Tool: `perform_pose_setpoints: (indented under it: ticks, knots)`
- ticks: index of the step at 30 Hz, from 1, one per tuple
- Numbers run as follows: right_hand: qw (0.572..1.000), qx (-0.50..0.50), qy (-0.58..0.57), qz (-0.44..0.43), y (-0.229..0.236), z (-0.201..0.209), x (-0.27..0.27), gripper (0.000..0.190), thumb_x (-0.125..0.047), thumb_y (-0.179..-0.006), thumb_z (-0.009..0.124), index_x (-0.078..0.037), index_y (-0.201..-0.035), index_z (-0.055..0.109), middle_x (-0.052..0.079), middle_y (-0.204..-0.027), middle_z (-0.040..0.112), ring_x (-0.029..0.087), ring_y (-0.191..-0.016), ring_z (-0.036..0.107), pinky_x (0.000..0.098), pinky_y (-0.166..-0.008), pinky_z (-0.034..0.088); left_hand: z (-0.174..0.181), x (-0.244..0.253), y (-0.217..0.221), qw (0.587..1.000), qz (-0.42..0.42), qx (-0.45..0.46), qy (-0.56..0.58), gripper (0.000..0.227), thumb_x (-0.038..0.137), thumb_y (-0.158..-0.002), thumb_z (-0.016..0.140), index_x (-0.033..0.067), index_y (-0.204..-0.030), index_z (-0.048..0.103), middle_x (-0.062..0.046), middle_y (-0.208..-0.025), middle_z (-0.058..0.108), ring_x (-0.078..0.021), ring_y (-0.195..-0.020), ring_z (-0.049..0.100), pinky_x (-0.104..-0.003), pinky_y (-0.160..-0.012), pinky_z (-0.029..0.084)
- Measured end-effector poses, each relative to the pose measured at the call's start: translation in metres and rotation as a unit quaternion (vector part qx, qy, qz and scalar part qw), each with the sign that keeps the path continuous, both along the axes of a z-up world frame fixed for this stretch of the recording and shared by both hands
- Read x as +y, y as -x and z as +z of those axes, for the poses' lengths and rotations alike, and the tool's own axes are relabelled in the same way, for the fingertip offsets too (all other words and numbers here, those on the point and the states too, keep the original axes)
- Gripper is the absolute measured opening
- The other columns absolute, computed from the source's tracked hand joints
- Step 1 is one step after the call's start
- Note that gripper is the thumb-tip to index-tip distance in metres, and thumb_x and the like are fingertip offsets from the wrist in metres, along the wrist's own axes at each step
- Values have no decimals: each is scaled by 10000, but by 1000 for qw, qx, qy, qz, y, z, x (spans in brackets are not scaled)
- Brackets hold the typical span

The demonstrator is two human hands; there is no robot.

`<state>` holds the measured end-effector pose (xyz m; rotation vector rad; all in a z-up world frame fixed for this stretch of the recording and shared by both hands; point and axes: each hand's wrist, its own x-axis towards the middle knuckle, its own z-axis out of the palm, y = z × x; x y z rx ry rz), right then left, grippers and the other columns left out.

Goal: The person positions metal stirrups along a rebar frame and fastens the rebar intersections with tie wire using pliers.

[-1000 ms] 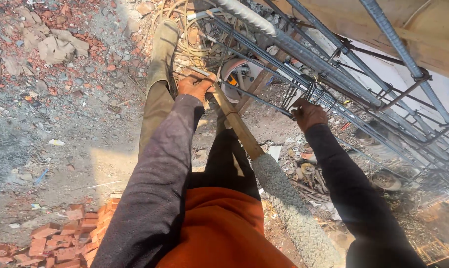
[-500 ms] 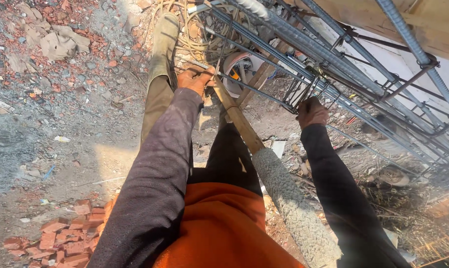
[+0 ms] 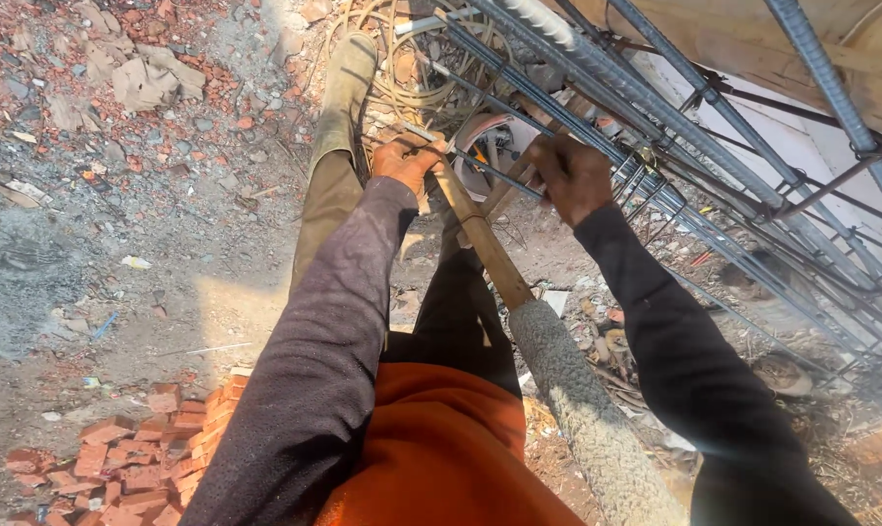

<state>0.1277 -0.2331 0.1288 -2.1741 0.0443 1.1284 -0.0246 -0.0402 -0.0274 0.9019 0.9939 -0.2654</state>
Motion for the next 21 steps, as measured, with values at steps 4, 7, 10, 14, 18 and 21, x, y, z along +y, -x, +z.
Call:
perform_pose_setpoints:
  ticks: [4,7,10,14,18,21]
  knots:
    - [998,47,9,36,-16,-42,66,327,-243,-1042,670,60,-917,669,95,-664,695,115,-490,659,282,-421,538,-27,-9,18,996,43,-42,65,261,0,-843,763,-67,-1094,738,-130,-956,762,-175,-734,706,-280,-675,580]
    - [995,81,-45,-33,0,-98,63,233,-176,-1006,691,35,-922,741,105,-646,693,157,-458,612,312,-401,482,-31,-3,28,999,13,2,52,258,-49,-867,682,-34,-1124,674,-130,-970,757,-197,-745,748,-278,-703,596]
    - [996,-8,-25,-80,13,-115,36,226,-124,-961,696,70,-848,668,91,-644,693,151,-498,704,333,-390,532,-6,16,29,995,18,-72,-60,419,-183,-793,584,-47,-1175,691,-158,-1028,711,-194,-887,713,-325,-765,647]
    - [986,-96,120,63,11,-109,-29,185,-150,-974,663,15,-907,712,102,-625,700,159,-456,664,352,-452,532,79,71,-3,962,-139,9,-234,564,-167,-808,421,56,-1301,578,-144,-1042,713,-218,-802,769,-319,-698,624]
    - [982,21,173,69,10,-69,-35,358,-256,-1067,596,38,-919,735,93,-623,705,161,-450,644,314,-487,521,94,91,-4,952,-66,-114,-275,611,-189,-773,335,16,-1335,460,-184,-1303,570,-227,-864,784,-324,-691,663]
    - [987,30,157,-23,11,-34,-15,393,-284,-1042,632,82,-933,723,109,-689,712,134,-501,671,289,-463,551,99,91,6,974,28,-100,-202,597,-140,-862,296,36,-1420,417,-250,-1118,685,-234,-790,750,-320,-748,648]
